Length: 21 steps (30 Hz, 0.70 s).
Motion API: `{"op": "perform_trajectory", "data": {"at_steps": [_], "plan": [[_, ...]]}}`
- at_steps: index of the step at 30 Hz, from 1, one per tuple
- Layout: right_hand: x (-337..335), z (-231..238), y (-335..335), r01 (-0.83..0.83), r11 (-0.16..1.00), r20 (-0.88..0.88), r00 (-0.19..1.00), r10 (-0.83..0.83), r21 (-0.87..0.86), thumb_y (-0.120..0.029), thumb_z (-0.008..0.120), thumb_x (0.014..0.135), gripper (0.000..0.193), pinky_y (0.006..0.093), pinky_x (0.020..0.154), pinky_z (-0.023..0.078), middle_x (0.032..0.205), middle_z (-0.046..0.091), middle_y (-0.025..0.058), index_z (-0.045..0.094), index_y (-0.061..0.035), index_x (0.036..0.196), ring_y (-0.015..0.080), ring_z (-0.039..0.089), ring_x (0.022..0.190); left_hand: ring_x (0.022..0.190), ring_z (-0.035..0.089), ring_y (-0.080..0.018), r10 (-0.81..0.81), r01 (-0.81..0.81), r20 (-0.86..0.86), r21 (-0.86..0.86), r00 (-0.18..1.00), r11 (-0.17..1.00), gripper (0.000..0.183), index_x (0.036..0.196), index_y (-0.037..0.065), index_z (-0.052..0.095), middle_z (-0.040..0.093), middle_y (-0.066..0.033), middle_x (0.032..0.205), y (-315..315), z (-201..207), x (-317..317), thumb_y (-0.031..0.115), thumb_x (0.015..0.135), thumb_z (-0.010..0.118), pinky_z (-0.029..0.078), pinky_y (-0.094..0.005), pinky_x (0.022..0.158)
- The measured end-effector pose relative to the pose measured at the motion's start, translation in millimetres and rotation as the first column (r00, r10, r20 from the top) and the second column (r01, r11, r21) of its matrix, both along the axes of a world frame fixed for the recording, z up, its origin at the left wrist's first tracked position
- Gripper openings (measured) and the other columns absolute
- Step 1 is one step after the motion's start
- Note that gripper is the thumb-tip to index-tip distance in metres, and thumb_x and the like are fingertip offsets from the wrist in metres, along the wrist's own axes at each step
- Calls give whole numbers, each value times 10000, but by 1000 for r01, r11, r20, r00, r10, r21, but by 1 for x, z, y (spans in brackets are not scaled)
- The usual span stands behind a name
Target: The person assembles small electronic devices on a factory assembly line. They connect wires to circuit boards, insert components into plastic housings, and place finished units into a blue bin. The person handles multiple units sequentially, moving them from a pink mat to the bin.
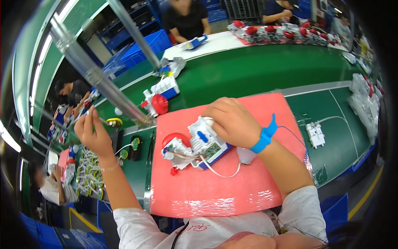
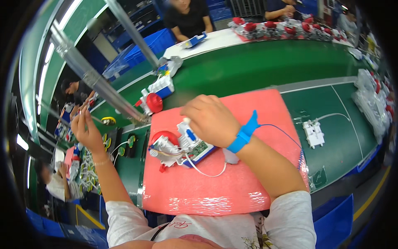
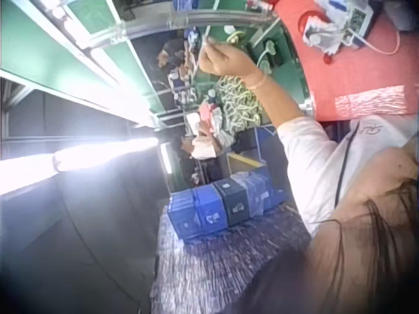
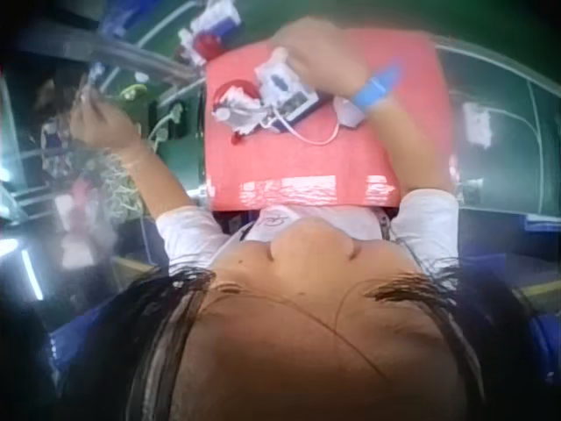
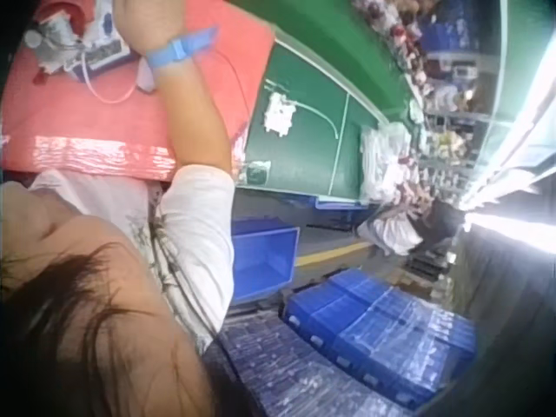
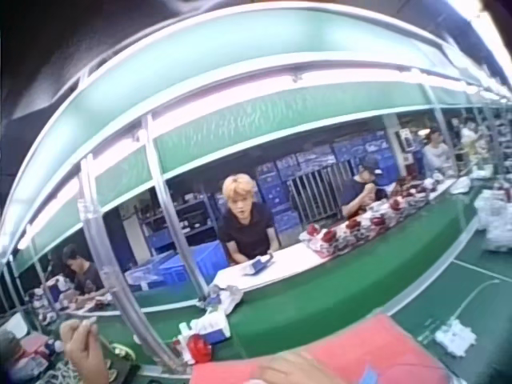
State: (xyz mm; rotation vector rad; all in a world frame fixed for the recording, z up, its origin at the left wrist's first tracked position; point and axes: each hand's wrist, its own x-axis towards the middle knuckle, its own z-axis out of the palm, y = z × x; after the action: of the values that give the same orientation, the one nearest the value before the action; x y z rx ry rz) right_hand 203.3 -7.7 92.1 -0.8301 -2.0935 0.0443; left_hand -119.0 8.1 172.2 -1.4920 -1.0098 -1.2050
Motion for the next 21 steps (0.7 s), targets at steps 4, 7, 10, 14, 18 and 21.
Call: {"op": "perform_trajectory", "data": {"at_steps": [4,7,10,14,18,21], "plan": [[-11,18,-22,-63,989,-247,964,95,131,-92,593,697,375,379,820,406,1038,547,103,547,-56,1068,268,512,946,658,526,-234,-304,275,-149,-187,941,943,213,929,32,639,545,-92,695,-29,-13,67,-33,737,575,424,-335,646],[-20,23,-41,-82,966,-239,961,142,245,-102,619,682,420,367,789,418,1049,547,99,545,-66,1094,255,528,923,575,519,-248,-402,333,-69,-443,913,832,300,938,57,626,547,-87,683,-45,-36,105,-53,663,578,425,-335,544],[-21,22,-49,-46,969,-76,995,66,243,-72,618,647,407,346,743,421,998,563,79,558,-57,1050,229,540,862,547,522,-233,-482,350,-100,-562,871,749,218,871,61,616,536,-68,657,-55,-47,123,0,661,615,404,-329,487],[-19,14,-49,-20,989,65,998,11,144,-64,588,652,348,338,726,418,906,579,65,565,-43,999,227,542,813,516,507,-215,-473,299,-102,-654,875,695,137,794,47,593,500,-51,614,-61,-56,132,58,671,650,392,-317,465],[-24,3,-40,-48,983,91,995,32,179,-66,563,672,294,344,714,426,844,582,68,581,-43,965,238,552,771,524,508,-235,-463,308,-34,-705,885,639,136,812,48,599,504,-63,610,-64,-62,125,59,685,643,393,-336,472],[-18,2,-28,-47,970,20,999,43,237,-47,571,652,294,351,700,438,836,587,79,593,-41,945,248,554,760,575,537,-221,-481,354,68,-768,874,534,219,927,37,565,539,-85,646,-60,-64,125,49,715,617,414,-324,527]]}}
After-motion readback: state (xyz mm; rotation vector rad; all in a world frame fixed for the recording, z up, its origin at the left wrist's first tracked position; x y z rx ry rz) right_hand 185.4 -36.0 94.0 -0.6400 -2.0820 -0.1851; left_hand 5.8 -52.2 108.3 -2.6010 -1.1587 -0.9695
